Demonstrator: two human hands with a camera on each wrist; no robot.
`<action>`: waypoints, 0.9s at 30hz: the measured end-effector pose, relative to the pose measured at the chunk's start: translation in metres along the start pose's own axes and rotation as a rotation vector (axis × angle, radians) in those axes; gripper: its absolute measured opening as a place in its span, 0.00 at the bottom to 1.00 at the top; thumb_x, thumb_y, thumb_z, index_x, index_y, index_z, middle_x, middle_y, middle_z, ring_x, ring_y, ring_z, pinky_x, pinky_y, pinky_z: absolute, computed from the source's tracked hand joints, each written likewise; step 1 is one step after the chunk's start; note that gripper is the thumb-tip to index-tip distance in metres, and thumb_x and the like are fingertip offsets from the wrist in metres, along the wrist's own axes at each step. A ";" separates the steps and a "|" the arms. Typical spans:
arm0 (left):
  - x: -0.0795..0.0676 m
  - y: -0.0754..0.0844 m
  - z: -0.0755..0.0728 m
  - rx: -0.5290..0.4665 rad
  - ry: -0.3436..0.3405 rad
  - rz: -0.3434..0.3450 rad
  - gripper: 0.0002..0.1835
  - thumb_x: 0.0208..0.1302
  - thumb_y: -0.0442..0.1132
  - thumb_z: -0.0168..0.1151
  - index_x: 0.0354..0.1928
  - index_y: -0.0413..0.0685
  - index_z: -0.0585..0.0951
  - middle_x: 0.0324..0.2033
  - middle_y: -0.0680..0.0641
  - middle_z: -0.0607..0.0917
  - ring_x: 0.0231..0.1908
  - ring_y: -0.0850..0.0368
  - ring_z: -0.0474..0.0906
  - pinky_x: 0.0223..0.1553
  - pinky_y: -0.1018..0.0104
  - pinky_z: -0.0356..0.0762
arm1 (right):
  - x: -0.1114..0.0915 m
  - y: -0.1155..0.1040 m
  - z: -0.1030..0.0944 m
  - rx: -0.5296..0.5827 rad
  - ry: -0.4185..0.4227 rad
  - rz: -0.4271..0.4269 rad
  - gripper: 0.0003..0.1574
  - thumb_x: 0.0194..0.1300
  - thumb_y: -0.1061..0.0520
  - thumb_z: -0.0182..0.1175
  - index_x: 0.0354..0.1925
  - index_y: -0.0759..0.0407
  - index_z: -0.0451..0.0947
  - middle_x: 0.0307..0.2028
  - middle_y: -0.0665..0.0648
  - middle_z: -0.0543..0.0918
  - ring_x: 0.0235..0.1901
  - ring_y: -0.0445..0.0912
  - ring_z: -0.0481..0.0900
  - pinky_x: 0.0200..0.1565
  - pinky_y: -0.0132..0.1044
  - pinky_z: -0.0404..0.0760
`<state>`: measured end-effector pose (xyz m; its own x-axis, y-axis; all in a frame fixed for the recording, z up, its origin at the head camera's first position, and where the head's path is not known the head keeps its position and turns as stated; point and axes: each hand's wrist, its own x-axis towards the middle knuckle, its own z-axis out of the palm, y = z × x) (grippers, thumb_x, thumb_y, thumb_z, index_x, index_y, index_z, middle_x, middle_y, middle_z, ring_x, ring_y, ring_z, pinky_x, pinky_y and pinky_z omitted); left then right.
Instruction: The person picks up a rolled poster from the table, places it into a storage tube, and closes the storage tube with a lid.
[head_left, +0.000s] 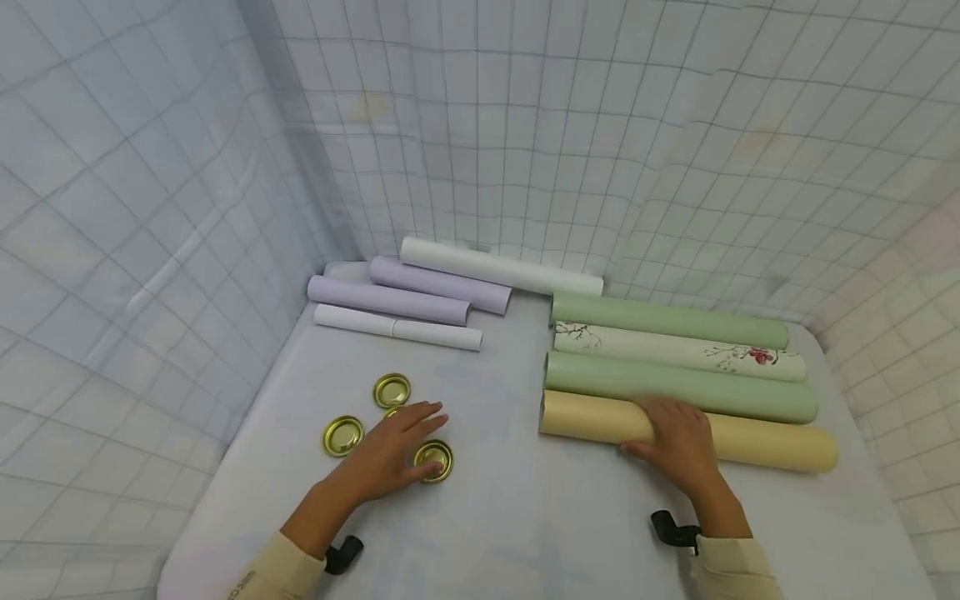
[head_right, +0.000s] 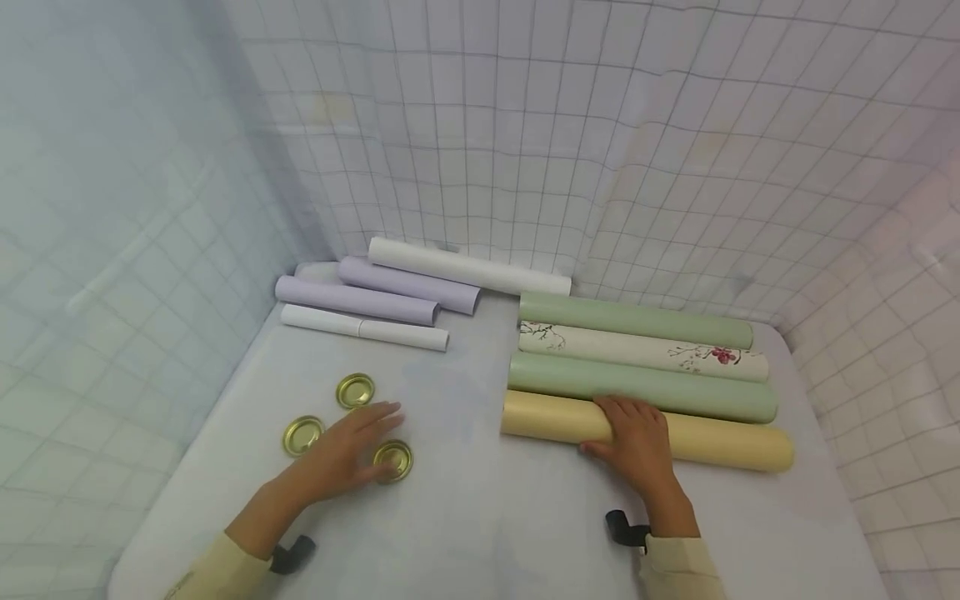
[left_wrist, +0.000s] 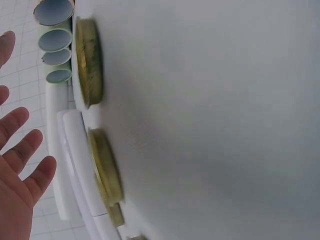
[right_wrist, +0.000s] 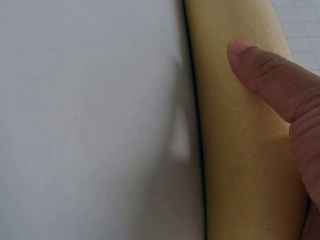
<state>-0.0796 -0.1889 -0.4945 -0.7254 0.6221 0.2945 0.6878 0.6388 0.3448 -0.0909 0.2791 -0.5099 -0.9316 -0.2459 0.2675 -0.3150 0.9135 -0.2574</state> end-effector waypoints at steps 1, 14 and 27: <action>0.003 -0.002 -0.003 0.007 -0.006 0.002 0.36 0.56 0.49 0.76 0.65 0.45 0.76 0.65 0.43 0.74 0.65 0.44 0.69 0.61 0.48 0.71 | 0.000 0.000 0.001 -0.004 0.002 0.002 0.47 0.42 0.40 0.80 0.59 0.55 0.77 0.55 0.61 0.81 0.57 0.60 0.74 0.54 0.64 0.67; 0.055 -0.064 -0.044 0.030 -0.163 -0.159 0.33 0.64 0.50 0.69 0.67 0.43 0.73 0.64 0.40 0.74 0.63 0.40 0.69 0.62 0.43 0.68 | -0.001 0.001 0.002 0.001 0.038 -0.004 0.47 0.40 0.40 0.81 0.57 0.56 0.79 0.54 0.60 0.82 0.55 0.60 0.76 0.53 0.63 0.69; 0.082 -0.140 -0.045 0.055 -0.034 -0.288 0.26 0.64 0.42 0.69 0.60 0.36 0.78 0.57 0.36 0.77 0.59 0.37 0.71 0.61 0.42 0.68 | -0.002 0.001 0.004 0.036 0.058 0.006 0.48 0.39 0.41 0.81 0.58 0.55 0.79 0.53 0.60 0.82 0.55 0.60 0.75 0.53 0.63 0.68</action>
<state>-0.2370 -0.2476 -0.4783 -0.8905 0.4257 0.1607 0.4544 0.8144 0.3609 -0.0903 0.2787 -0.5142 -0.9218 -0.2199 0.3193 -0.3166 0.9023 -0.2925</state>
